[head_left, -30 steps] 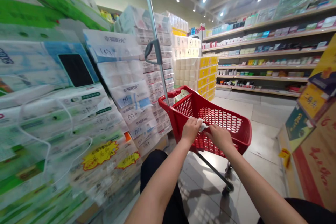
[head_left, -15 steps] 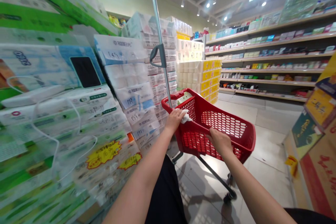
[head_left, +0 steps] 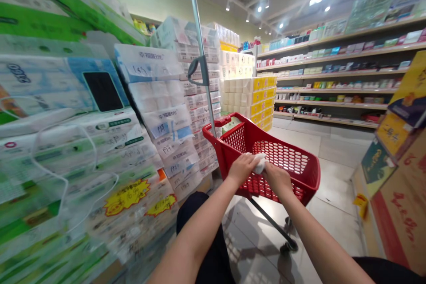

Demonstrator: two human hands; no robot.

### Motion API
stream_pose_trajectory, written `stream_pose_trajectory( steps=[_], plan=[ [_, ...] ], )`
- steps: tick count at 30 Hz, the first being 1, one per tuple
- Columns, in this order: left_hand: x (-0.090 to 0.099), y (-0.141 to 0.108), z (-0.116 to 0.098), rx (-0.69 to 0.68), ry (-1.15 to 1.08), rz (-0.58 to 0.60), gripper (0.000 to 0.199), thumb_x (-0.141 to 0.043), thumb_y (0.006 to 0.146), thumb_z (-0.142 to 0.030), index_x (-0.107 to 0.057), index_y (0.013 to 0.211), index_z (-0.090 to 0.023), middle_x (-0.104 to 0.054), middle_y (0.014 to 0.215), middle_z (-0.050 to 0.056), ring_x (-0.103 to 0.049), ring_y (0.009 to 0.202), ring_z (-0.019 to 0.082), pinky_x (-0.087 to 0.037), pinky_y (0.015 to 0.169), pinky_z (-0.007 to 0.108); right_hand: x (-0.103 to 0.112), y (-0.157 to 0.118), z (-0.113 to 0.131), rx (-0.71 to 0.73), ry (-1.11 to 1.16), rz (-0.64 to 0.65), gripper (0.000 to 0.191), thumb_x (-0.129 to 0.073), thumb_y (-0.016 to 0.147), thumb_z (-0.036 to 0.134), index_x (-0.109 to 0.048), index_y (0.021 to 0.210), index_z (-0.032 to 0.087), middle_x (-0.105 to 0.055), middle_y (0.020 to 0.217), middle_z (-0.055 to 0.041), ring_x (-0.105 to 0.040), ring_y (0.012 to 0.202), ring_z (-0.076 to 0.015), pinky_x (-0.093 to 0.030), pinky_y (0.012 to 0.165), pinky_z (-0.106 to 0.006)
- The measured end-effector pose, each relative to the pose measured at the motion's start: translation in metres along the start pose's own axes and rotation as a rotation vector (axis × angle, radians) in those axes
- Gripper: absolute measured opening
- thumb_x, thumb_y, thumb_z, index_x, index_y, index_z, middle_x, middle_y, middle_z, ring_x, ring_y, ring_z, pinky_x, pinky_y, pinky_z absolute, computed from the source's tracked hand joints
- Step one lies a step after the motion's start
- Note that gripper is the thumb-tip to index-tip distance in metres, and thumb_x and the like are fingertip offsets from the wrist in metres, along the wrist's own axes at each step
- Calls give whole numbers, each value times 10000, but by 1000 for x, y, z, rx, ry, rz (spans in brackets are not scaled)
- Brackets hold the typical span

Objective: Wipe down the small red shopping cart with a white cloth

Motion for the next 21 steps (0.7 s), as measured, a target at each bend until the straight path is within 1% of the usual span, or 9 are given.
stream_pose_trajectory(
  steps=[2,5,7,9,12,14,16,19,21],
  plan=[
    [12,-2,31,16,20,44,385,-488,986,-202,-494,1365,-270,-611,1315,43,-550,1256,171,-404,1133,369,2,-2,-2,-4,-21,7,166,-480,981,364,-544,1004,213,-705,930,-45,-659,792,-170,-283,595,-287],
    [27,-5,75,100,81,61,449,-459,978,-148,-470,1399,-305,-590,1356,33,-526,1295,174,-372,1154,391,6,-3,-2,-19,-41,17,182,-506,973,390,-532,963,210,-699,902,-48,-658,782,-171,-278,594,-287],
    [31,-7,92,126,111,48,470,-431,980,-134,-460,1410,-322,-568,1393,22,-509,1316,175,-330,1183,414,7,-2,0,-28,-37,23,180,-504,976,389,-527,962,210,-698,896,-47,-660,780,-170,-276,595,-285],
    [32,-7,97,154,120,24,466,-409,987,-135,-460,1409,-327,-570,1389,15,-506,1316,174,-299,1203,428,7,-1,2,-30,-31,26,176,-495,980,382,-527,971,209,-696,895,-48,-662,784,-172,-280,600,-283],
    [25,-5,83,223,109,-8,420,-418,988,-156,-492,1376,-300,-598,1336,29,-512,1295,187,-305,1201,437,5,1,5,-32,-35,34,182,-478,981,371,-540,993,200,-692,902,-54,-662,789,-190,-308,616,-287],
    [16,-2,60,229,81,-15,396,-442,983,-174,-502,1360,-278,-605,1313,42,-521,1278,199,-334,1185,437,3,2,8,-33,-21,45,204,-470,976,363,-551,1051,191,-693,928,-68,-662,809,-203,-343,645,-292],
    [4,2,30,193,36,-16,407,-462,979,-188,-480,1377,-268,-602,1314,51,-529,1265,204,-353,1174,436,3,3,10,-27,38,32,321,-481,955,371,-521,1209,179,-690,1048,-99,-662,887,-220,-391,710,-303],
    [-10,11,-9,202,-23,-9,467,-473,964,-174,-417,1426,-211,-596,1330,86,-534,1265,214,-364,1165,433,9,4,11,-19,182,-47,669,-513,899,395,-290,1483,159,-540,1389,-165,-603,1121,-254,-433,852,-338],
    [-14,16,-23,223,-111,13,560,-471,944,-145,-316,1482,-162,-608,1312,106,-548,1245,208,-393,1142,410,14,5,9,-7,251,-74,798,-518,871,386,-157,1552,179,-391,1530,-158,-502,1274,-266,-429,926,-353]
  ],
)
Point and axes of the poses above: each hand's wrist, its own y-axis towards the middle knuckle, its own x-axis out of the back of the hand, z = x × y, the point moved 2 cm from there along y, towards the middle knuckle
